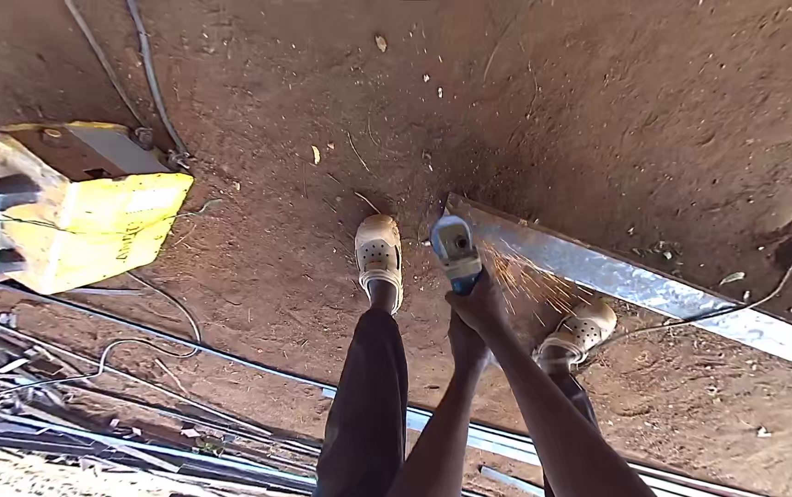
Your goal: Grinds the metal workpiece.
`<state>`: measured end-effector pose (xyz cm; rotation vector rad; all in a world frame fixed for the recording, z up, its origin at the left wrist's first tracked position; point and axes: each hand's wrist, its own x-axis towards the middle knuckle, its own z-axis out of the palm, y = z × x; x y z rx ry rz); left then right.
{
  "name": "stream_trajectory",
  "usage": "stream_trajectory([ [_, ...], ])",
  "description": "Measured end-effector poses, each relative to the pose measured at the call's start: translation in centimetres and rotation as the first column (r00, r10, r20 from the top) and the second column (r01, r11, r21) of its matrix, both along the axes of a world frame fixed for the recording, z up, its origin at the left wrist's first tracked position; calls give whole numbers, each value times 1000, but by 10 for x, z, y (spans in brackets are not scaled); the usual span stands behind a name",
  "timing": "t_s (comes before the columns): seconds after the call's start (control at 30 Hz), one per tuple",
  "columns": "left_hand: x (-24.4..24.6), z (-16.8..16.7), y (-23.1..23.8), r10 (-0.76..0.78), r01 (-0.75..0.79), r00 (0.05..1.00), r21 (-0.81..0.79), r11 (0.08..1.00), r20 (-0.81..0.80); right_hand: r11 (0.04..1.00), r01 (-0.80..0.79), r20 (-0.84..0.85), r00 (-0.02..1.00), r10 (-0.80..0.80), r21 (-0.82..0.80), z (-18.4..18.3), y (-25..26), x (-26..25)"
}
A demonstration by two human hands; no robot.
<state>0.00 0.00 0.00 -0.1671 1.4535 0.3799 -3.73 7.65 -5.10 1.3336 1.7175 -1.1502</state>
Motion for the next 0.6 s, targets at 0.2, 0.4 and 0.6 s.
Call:
stream_trajectory([
  [0.2, -33, 6, 39, -104, 106, 994, -149, 983, 20, 997, 66, -14, 998, -67, -49, 17, 29, -11],
  [0.4, 51, -55, 10, -14, -11, 937, -68, 998, -349, 999, 20, -2, 1000, -20, -34, 14, 23, 14],
  [0.6, 14, -2, 25, -107, 102, 994, -113, 988, -34, 999, 6, -27, 1000, -7, -52, 10, 30, 10],
])
